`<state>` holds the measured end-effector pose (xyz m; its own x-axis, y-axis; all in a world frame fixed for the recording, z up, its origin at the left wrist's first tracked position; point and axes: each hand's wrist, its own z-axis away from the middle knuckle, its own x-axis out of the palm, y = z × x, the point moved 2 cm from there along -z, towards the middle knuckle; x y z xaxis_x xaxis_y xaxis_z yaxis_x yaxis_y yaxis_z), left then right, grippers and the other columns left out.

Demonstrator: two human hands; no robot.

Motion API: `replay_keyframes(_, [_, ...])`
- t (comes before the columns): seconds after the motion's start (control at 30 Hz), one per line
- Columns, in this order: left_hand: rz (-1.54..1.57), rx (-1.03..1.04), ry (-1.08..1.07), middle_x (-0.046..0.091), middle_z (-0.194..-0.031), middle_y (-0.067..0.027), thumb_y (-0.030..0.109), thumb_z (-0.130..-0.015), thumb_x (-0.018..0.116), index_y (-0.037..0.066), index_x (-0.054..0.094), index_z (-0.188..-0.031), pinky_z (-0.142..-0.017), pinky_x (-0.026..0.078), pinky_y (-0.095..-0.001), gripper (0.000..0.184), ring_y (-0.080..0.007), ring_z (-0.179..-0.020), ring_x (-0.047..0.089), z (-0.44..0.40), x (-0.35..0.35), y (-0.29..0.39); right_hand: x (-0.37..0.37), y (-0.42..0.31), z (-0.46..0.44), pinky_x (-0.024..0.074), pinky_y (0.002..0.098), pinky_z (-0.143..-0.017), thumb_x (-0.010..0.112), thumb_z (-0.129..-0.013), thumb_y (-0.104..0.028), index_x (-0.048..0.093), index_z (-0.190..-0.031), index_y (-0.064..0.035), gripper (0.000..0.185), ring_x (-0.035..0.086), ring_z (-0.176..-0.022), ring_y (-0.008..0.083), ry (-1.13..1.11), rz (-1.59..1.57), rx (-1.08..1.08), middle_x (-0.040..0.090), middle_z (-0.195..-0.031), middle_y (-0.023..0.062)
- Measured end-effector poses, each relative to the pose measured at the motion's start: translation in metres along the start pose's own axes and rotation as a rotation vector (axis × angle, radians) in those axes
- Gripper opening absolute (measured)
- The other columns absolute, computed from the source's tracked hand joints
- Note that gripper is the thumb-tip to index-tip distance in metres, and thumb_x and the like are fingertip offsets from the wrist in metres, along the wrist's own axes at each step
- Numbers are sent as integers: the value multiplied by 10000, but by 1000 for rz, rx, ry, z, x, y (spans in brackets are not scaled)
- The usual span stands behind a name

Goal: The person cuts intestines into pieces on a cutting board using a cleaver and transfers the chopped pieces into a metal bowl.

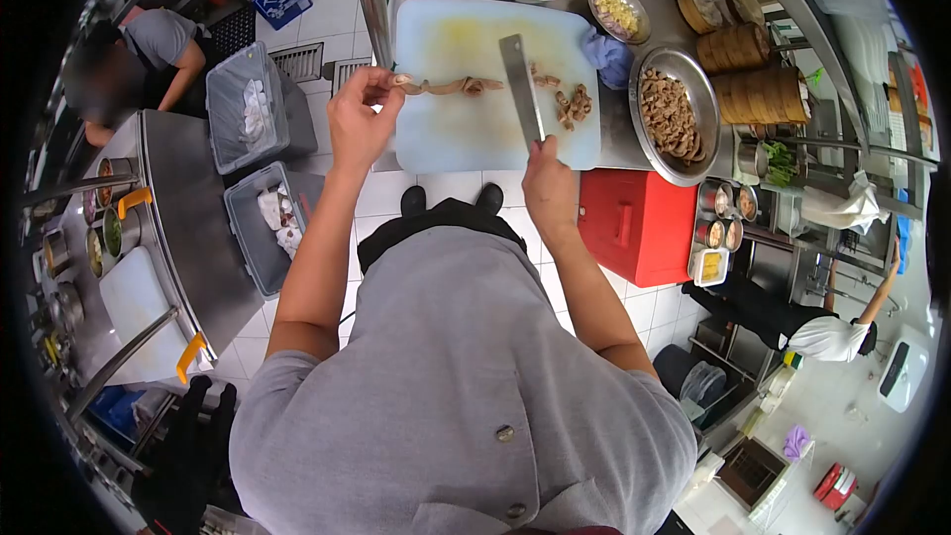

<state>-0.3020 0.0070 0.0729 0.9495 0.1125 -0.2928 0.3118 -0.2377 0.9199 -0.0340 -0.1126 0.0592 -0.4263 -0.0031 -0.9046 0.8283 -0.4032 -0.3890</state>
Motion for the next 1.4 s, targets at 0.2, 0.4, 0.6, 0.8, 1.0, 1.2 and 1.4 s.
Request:
replay_keyframes(0.2, [3, -24, -22, 752, -879, -77, 95, -859, 757, -2, 693, -982, -672, 570, -292, 169, -156, -741, 727, 5, -3, -2, 6, 10, -2, 524, 638, -772, 430, -1099, -284, 457, -1136, -56, 233, 690, -827, 530, -66, 140, 3, 696, -807, 316])
replay_keyframes(0.4, [-3, -14, -22, 753, -881, -75, 111, -858, 753, 1, 696, -983, -675, 571, -294, 176, -157, -747, 727, 6, -5, -8, 3, -5, 3, 532, 631, -778, 434, -1095, -296, 463, -1156, -72, 234, 691, -846, 530, -41, 80, 51, 700, -842, 315])
replay_keyframes(0.6, [-1, -1, -12, 752, -878, -75, 104, -857, 752, 4, 698, -980, -673, 571, -297, 167, -160, -744, 725, 4, -11, -5, 4, 4, -8, 521, 635, -648, 484, -1089, -287, 498, -1100, -34, 253, 672, -752, 531, 58, 130, -54, 670, -748, 317])
replay_keyframes(0.8, [6, -29, -24, 755, -885, -77, 86, -858, 748, -1, 702, -992, -684, 577, -292, 167, -153, -748, 727, 6, -12, -5, 5, -10, 2, 506, 643, -669, 480, -1090, -288, 501, -1106, -30, 260, 666, -789, 544, -49, 127, -49, 675, -780, 325])
replay_keyframes(1.0, [46, 28, -19, 762, -875, -58, 62, -894, 762, -19, 697, -1030, -714, 571, -262, 171, -116, -790, 730, -2, -11, 24, 24, 36, -15, 541, 591, -806, 489, -1077, -330, 529, -1163, -42, 304, 682, -924, 531, -58, 24, 30, 713, -926, 318])
replay_keyframes(1.2, [182, 250, -175, 775, -922, -88, 59, -888, 763, -28, 694, -1074, -770, 608, -284, 216, -175, -874, 774, -45, 36, 112, 9, 62, -11, 527, 583, -818, 548, -1052, -261, 568, -1072, 5, 267, 671, -957, 512, 27, -153, 4, 716, -1005, 301])
replay_keyframes(1.4, [198, 407, -255, 773, -949, -85, 74, -901, 761, -6, 697, -1078, -739, 616, -287, 204, -185, -847, 780, -69, 81, 169, 2, 81, -1, 524, 591, -812, 545, -1050, -268, 575, -1107, 24, 299, 664, -941, 537, 73, -148, 81, 700, -966, 336])
